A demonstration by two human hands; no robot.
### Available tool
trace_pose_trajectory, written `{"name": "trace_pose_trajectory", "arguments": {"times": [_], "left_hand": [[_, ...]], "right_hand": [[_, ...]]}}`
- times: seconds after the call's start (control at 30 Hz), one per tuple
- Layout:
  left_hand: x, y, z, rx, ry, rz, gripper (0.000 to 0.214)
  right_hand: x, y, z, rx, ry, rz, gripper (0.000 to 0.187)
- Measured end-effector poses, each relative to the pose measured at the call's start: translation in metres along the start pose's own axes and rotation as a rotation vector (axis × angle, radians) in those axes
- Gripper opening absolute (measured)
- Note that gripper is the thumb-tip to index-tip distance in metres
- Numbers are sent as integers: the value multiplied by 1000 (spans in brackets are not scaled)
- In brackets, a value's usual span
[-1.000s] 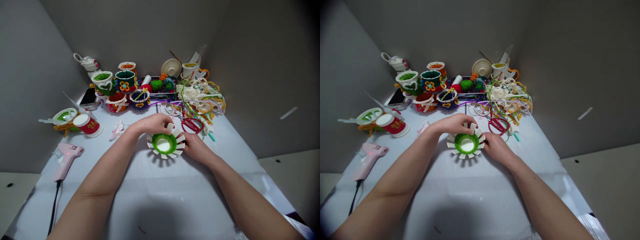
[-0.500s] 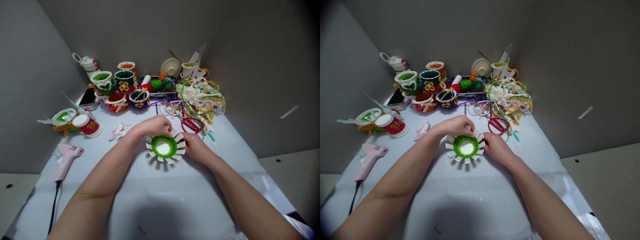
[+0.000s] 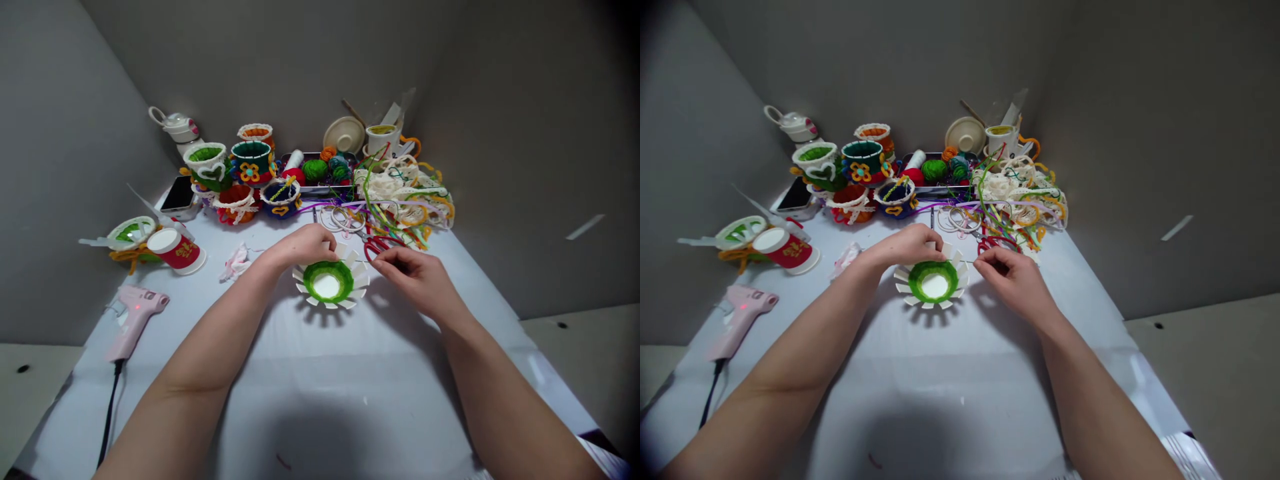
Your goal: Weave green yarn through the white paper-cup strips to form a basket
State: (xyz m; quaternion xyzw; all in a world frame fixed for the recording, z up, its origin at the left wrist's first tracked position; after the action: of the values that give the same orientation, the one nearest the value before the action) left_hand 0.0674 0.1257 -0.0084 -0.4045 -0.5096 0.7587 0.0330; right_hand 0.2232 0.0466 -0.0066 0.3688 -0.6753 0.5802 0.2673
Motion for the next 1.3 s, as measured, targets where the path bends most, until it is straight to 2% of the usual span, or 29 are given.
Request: {"name": "trace_pose_trajectory", "arguments": {"times": [0.27,0.53,0.7,0.77,0.9,1.07,1.2,1.3], "left_hand": [[-1,0,1,6,-10,-3,19],[1,1,0,0,5,-2,22],[1,2,0,11,1,-6,22],[2,1,0,17,-6,4,22],[4,-1,0,19,-25,15,22],[7,-1,1,52,-25,24,20],[7,1,5,104,-26,11,19],[6,6,13,242,-28,47,25]], "right_hand": [[14,4,6,-39,-111,-27,14],[13,0,5,-101,-116,-51,13],[27,5,6,18,-257,12,12],[28,4,6,58,-273,46,12],[15,5,3,132,-199,106,14],[-3,25,3,293,-106,245,17],[-2,37,3,294,-139,246,20],[-1,42,3,262,-150,209,18]]}}
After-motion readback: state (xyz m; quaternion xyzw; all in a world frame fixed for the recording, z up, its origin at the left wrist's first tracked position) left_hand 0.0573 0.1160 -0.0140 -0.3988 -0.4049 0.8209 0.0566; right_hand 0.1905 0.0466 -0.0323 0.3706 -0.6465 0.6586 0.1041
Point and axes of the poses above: each hand's wrist, its own z-axis away from the middle knuckle, its own y-axis out of the palm, x = y × z, the point moved 8 cm from there along -z, towards the middle knuckle, and after that the axes turned 3 degrees about z, right-handed, at the moved point
